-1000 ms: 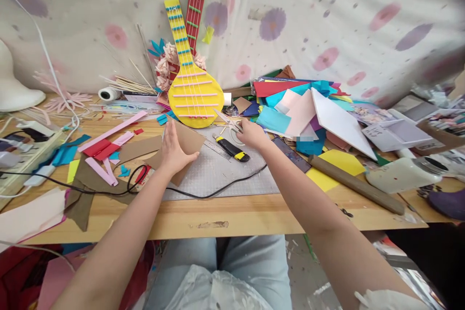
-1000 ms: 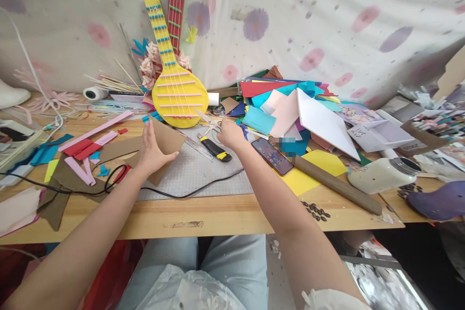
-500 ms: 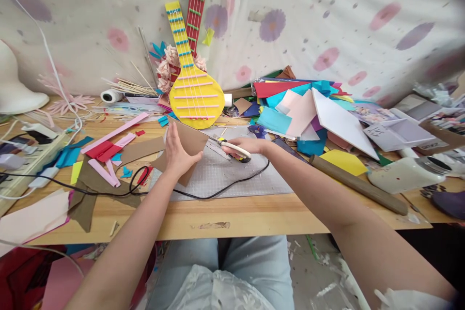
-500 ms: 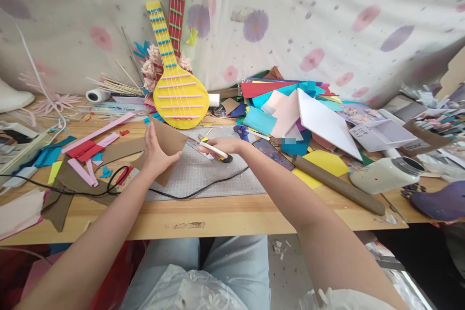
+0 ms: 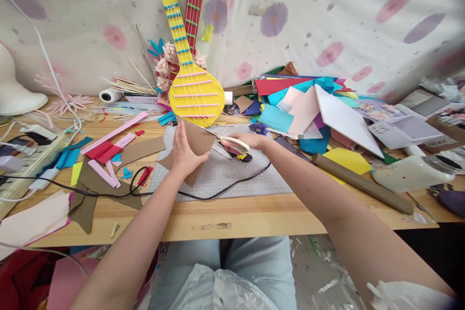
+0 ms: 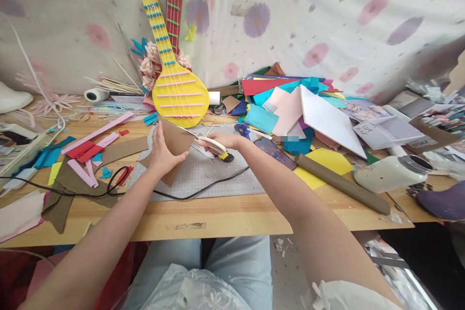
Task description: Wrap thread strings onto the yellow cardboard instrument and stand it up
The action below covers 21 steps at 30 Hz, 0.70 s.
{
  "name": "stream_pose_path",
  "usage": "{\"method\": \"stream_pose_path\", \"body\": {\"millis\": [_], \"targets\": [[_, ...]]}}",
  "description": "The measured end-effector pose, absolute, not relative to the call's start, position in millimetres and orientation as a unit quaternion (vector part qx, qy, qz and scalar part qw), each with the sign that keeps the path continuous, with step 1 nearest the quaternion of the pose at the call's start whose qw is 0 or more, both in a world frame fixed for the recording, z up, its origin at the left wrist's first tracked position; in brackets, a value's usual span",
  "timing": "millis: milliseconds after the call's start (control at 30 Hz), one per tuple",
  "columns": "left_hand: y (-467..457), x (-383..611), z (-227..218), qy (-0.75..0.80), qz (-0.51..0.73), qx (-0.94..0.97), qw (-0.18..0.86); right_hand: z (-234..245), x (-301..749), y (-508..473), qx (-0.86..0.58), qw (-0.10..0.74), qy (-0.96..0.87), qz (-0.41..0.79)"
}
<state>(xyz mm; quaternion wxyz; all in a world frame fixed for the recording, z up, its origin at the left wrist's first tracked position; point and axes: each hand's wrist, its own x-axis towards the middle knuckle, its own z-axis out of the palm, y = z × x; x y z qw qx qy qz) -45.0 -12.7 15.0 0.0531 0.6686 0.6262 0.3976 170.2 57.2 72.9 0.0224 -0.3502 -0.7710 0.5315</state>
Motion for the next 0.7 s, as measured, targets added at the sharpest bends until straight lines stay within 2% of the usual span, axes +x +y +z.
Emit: {"method": "stream_pose_path", "body": {"millis": [500, 700], "targets": [[-11, -35, 18, 0.632, 0.413, 0.652, 0.065, 72, 172, 55, -0.38, 0.057, -0.725, 0.571], [-11, -33, 18, 0.636, 0.41, 0.651, 0.06, 69, 173, 58, -0.384, 0.063, -0.742, 0.545]]}}
